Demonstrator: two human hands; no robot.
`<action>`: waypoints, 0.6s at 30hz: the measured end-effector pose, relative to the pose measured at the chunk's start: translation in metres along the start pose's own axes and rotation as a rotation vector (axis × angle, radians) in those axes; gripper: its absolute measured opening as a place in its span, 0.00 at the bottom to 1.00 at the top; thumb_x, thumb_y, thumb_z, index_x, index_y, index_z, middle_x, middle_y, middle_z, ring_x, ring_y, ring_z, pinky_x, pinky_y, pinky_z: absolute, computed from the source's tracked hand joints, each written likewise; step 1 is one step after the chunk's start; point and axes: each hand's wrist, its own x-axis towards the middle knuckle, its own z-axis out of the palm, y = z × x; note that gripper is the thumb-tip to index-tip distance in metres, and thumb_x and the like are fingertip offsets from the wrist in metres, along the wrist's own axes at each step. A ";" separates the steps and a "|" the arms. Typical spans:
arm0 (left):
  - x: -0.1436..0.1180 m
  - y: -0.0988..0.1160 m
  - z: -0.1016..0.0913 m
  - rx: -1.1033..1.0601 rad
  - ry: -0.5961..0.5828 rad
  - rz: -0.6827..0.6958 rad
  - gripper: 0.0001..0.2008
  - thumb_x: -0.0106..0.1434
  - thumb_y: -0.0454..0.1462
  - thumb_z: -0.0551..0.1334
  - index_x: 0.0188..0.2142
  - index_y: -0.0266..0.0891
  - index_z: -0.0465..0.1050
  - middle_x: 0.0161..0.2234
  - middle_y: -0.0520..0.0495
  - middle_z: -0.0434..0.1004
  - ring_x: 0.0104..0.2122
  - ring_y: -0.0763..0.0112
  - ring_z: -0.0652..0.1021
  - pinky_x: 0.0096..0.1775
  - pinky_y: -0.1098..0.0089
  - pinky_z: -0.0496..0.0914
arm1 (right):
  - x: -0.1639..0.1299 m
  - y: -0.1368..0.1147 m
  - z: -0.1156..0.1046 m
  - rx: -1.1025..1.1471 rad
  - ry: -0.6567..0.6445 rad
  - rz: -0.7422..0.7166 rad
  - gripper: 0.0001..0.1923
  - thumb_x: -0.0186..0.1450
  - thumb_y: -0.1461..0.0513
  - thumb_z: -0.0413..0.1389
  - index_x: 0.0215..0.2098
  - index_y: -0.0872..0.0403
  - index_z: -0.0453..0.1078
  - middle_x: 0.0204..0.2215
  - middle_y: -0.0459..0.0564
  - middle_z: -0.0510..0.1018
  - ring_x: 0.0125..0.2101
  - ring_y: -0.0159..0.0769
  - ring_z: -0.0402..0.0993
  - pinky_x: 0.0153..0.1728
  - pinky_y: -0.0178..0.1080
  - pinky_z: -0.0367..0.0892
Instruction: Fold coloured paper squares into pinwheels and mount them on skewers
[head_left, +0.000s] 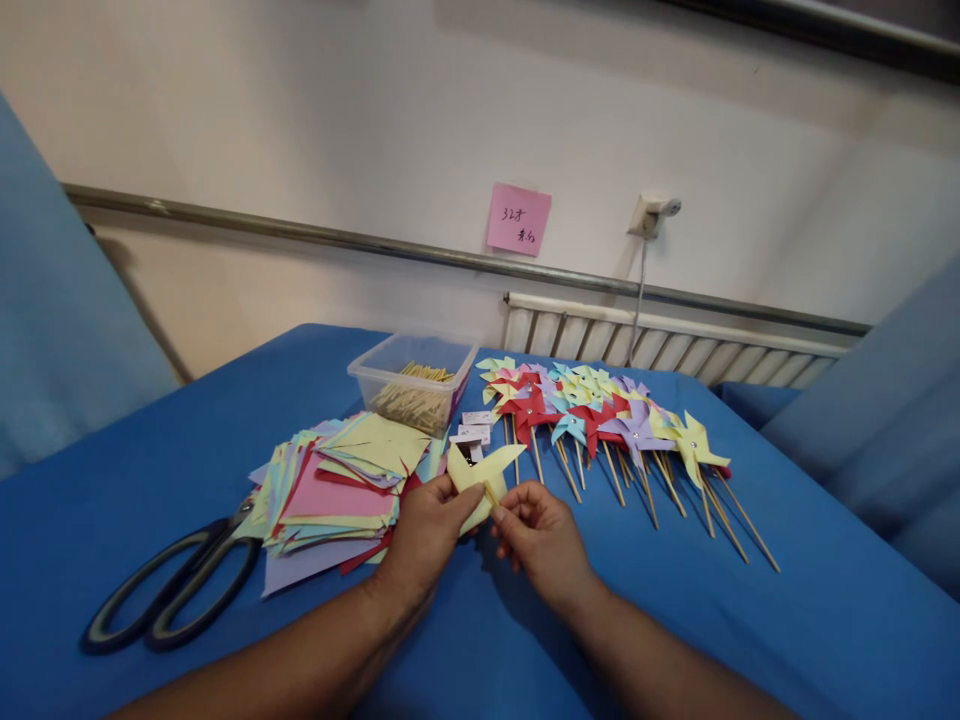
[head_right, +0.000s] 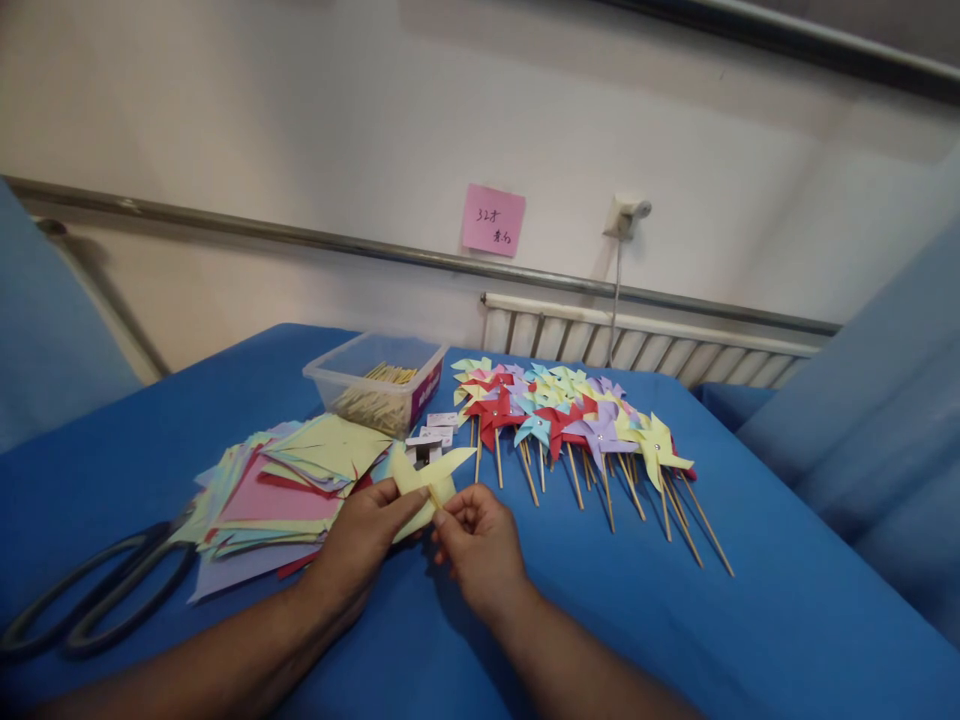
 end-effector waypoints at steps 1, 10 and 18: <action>0.000 0.000 0.000 0.001 0.000 0.002 0.15 0.48 0.45 0.64 0.27 0.33 0.72 0.15 0.52 0.71 0.16 0.73 0.68 0.20 0.73 0.59 | 0.000 0.000 0.000 -0.003 -0.003 -0.003 0.20 0.49 0.49 0.62 0.27 0.55 0.62 0.16 0.40 0.71 0.12 0.23 0.62 0.10 0.25 0.51; -0.001 0.002 0.001 0.015 0.022 0.002 0.16 0.46 0.46 0.65 0.25 0.33 0.73 0.15 0.53 0.71 0.15 0.73 0.68 0.20 0.73 0.59 | 0.000 0.000 -0.001 -0.029 -0.012 0.007 0.19 0.50 0.51 0.62 0.27 0.55 0.62 0.16 0.40 0.71 0.12 0.23 0.62 0.10 0.25 0.52; -0.002 0.003 0.000 0.019 0.012 0.021 0.16 0.48 0.45 0.64 0.26 0.32 0.74 0.16 0.52 0.72 0.17 0.73 0.69 0.21 0.73 0.60 | 0.003 0.002 -0.002 0.007 -0.034 0.025 0.20 0.49 0.50 0.63 0.26 0.55 0.62 0.15 0.41 0.71 0.11 0.23 0.62 0.10 0.25 0.52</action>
